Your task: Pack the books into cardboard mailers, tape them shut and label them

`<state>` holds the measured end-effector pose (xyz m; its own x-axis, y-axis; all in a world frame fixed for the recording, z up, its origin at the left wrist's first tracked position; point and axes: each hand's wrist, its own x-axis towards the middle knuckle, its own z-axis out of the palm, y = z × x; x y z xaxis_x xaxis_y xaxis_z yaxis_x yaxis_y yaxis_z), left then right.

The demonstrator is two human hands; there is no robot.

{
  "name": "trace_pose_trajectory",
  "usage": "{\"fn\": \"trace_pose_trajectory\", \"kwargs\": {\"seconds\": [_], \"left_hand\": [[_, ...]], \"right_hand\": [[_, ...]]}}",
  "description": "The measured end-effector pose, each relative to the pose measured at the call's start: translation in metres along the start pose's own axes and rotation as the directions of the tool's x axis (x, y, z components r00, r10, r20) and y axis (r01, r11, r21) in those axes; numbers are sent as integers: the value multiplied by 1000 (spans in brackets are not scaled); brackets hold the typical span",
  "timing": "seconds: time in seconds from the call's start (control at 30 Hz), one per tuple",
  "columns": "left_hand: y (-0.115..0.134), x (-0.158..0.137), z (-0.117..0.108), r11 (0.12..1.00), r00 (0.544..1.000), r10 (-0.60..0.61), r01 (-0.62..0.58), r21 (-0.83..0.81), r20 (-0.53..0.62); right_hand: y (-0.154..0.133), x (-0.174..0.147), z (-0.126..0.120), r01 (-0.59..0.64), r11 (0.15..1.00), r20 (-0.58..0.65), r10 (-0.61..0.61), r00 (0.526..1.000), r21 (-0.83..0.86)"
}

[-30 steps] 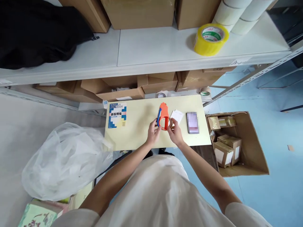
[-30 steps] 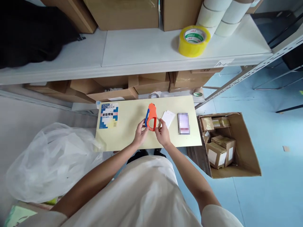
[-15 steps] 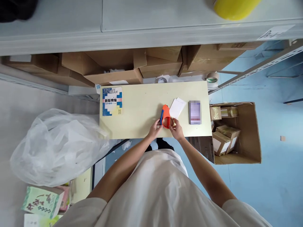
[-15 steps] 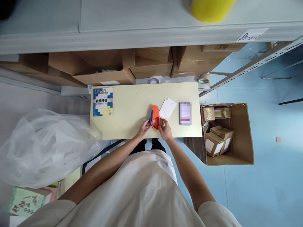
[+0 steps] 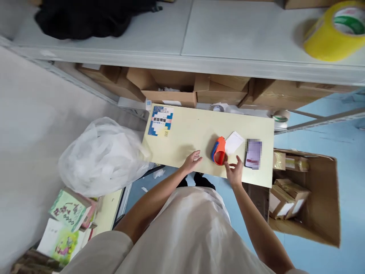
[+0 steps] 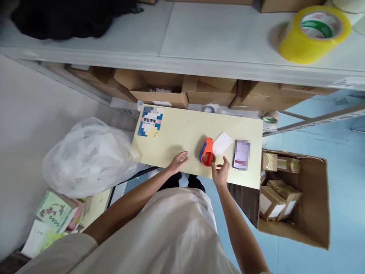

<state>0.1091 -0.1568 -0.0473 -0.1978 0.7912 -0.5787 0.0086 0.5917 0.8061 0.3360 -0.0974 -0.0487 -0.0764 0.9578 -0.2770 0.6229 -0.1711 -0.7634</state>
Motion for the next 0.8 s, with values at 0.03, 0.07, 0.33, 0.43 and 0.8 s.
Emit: {"fn": "trace_pose_trajectory", "kwargs": {"seconds": [0.03,0.07,0.33,0.43,0.8], "left_hand": [[1,-7,-10,1000,1000,0,0,6,-21],[1,-15,-21,1000,999,3,-2,19,-45],[-11,-110,-144,903,935,199,-60,425,-293],[-26,-146,-207,830,866,267,16,558,-422],[-59,-136,-359,623,816,460,-16,782,-350]], "right_hand": [[-3,1,-4,73,997,-31,-74,997,-40],[-9,3,-7,157,983,-53,-163,985,-89],[-126,19,59,629,765,281,-578,766,-139],[-179,7,118,701,709,597,-529,603,-79],[-322,-69,320,699,715,895,-296,335,-25]]}}
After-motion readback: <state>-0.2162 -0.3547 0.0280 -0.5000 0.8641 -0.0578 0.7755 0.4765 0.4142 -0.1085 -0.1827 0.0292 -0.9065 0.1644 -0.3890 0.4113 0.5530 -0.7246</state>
